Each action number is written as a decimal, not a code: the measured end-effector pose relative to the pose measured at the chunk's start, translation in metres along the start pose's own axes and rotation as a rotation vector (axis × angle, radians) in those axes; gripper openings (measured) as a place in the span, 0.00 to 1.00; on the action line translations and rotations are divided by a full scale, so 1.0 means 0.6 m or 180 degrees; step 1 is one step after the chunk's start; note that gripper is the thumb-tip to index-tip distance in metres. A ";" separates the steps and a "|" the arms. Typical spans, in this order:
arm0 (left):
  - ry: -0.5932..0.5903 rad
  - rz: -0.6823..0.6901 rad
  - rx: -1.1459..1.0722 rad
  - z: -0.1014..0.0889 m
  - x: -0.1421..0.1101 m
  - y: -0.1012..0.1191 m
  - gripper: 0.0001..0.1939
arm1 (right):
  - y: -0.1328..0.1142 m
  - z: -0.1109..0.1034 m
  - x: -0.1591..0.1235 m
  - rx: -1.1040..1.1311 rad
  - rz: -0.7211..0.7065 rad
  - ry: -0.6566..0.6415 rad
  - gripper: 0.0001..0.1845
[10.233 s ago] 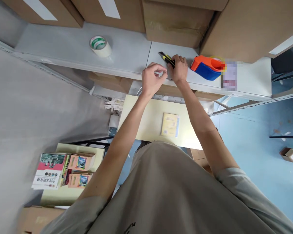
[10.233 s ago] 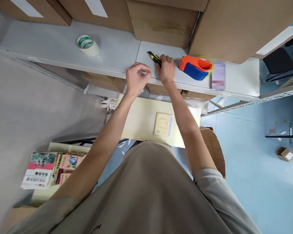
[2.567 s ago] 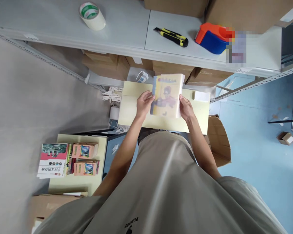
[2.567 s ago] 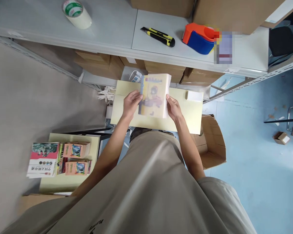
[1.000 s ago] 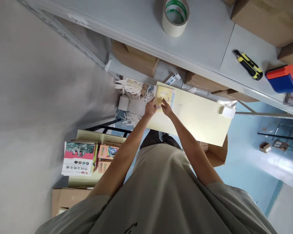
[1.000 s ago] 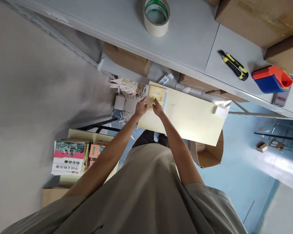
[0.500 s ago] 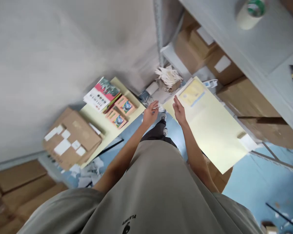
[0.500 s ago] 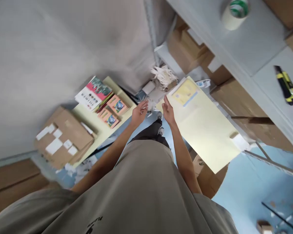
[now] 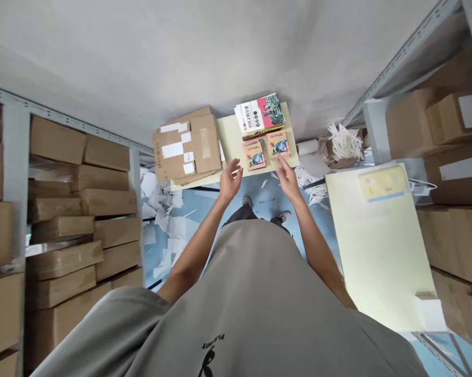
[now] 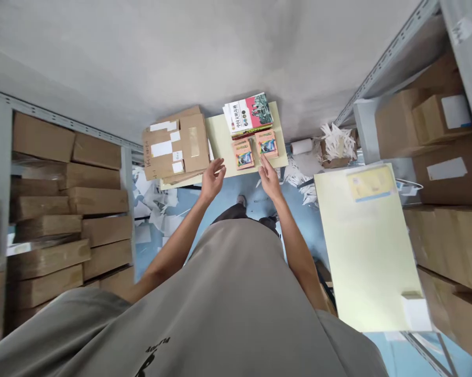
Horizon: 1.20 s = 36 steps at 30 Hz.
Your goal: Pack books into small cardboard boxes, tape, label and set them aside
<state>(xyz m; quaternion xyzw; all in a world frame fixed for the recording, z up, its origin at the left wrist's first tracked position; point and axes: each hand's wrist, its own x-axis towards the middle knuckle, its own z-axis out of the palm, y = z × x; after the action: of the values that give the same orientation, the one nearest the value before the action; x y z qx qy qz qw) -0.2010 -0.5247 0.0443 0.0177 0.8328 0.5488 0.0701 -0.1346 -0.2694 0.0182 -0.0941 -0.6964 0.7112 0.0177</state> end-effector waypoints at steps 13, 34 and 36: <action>0.1028 -0.0782 -0.0049 -0.368 0.133 -0.240 0.28 | 0.070 0.366 0.204 -0.0475 0.0242 -0.0419 0.59; 0.1142 -0.1792 -0.0493 -0.652 0.273 -0.419 0.13 | 0.116 0.515 0.305 -0.1616 0.1460 0.0768 0.30; 0.1126 -0.1767 -0.0823 -0.666 0.268 -0.414 0.16 | 0.115 0.508 0.302 -0.1491 0.1420 0.0802 0.31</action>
<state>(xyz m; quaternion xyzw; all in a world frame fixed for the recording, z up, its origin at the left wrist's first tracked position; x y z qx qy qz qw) -0.4026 -0.9703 -0.0440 -0.3138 0.7288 0.6042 0.0729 -0.3536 -0.5438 -0.0662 -0.3326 -0.7954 0.5012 -0.0744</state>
